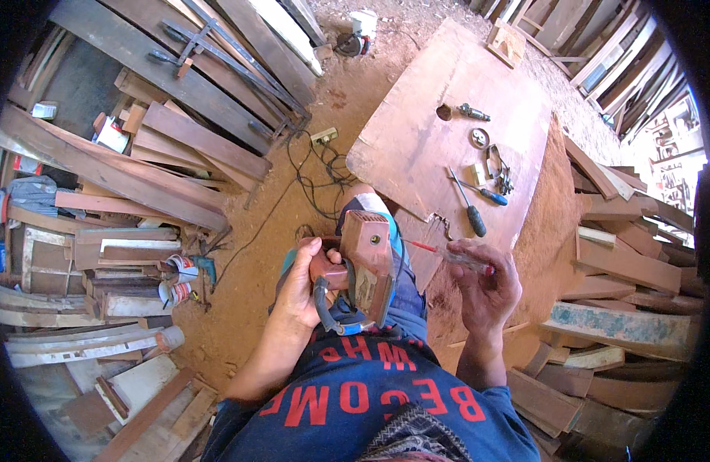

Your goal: The person assembles a handheld electric planer on a wooden workbench. They place a large piece of plywood on the bench, then pick up the planer and use a screwdriver to tighten screws on its body. The person also handles a drill bit and a hammer during the process.

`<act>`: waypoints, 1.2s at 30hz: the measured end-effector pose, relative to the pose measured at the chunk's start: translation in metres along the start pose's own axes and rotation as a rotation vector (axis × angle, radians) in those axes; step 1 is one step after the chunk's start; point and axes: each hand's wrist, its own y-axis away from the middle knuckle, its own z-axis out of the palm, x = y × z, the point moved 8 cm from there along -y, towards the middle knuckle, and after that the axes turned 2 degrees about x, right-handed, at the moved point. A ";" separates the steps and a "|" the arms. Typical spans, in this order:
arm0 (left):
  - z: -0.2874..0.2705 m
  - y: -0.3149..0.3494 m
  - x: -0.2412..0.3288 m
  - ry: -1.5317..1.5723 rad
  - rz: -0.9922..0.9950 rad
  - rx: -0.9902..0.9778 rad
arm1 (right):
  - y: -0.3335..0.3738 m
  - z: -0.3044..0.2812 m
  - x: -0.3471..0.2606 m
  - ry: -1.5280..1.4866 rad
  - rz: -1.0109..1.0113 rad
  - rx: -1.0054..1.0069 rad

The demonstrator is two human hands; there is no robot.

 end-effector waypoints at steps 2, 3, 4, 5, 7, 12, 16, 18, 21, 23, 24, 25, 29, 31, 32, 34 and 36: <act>0.009 0.001 0.003 -0.027 -0.002 -0.016 | -0.002 -0.003 0.002 -0.014 -0.005 0.030; 0.012 0.001 0.003 -0.043 -0.006 -0.022 | -0.001 -0.006 0.004 0.013 0.003 0.044; 0.012 0.000 0.003 -0.045 -0.006 -0.033 | -0.001 -0.009 0.007 0.040 0.011 0.059; 0.011 -0.001 0.004 -0.048 -0.005 -0.043 | 0.000 -0.012 0.010 0.067 0.019 0.073; 0.010 -0.001 0.004 -0.029 0.000 -0.039 | 0.001 -0.009 0.009 0.053 0.011 0.049; 0.021 0.017 -0.011 -0.062 -0.011 -0.056 | 0.007 -0.010 0.014 0.048 -0.002 0.065; 0.029 0.018 -0.036 -0.105 -0.033 -0.033 | -0.001 -0.033 0.019 0.042 0.025 0.161; 0.034 0.022 -0.033 -0.104 -0.038 -0.048 | -0.003 -0.035 0.016 0.050 0.014 0.177; 0.035 0.018 -0.026 -0.080 -0.006 -0.089 | -0.005 -0.036 0.012 0.084 -0.006 0.183; 0.027 0.015 -0.015 -0.084 -0.026 -0.051 | -0.005 -0.026 0.008 0.212 -0.032 0.128; 0.027 0.017 -0.005 -0.107 -0.021 -0.039 | -0.004 -0.020 0.005 0.289 -0.039 0.106; 0.024 0.011 0.003 -0.113 -0.024 -0.050 | -0.001 -0.012 0.007 0.182 -0.012 0.120; 0.010 -0.012 0.021 -0.137 0.047 -0.026 | -0.005 0.024 0.002 -0.006 -0.036 -0.011; 0.014 -0.011 0.024 -0.155 0.050 -0.010 | -0.010 0.033 -0.003 0.086 -0.106 -0.102; 0.016 -0.010 0.024 -0.146 0.047 -0.002 | -0.012 0.038 -0.006 0.134 -0.140 -0.149; 0.015 -0.011 0.020 -0.121 0.037 -0.006 | -0.014 0.043 -0.007 0.137 -0.211 -0.156; 0.010 -0.014 0.018 -0.098 0.022 -0.032 | -0.015 0.045 -0.008 0.162 -0.233 -0.184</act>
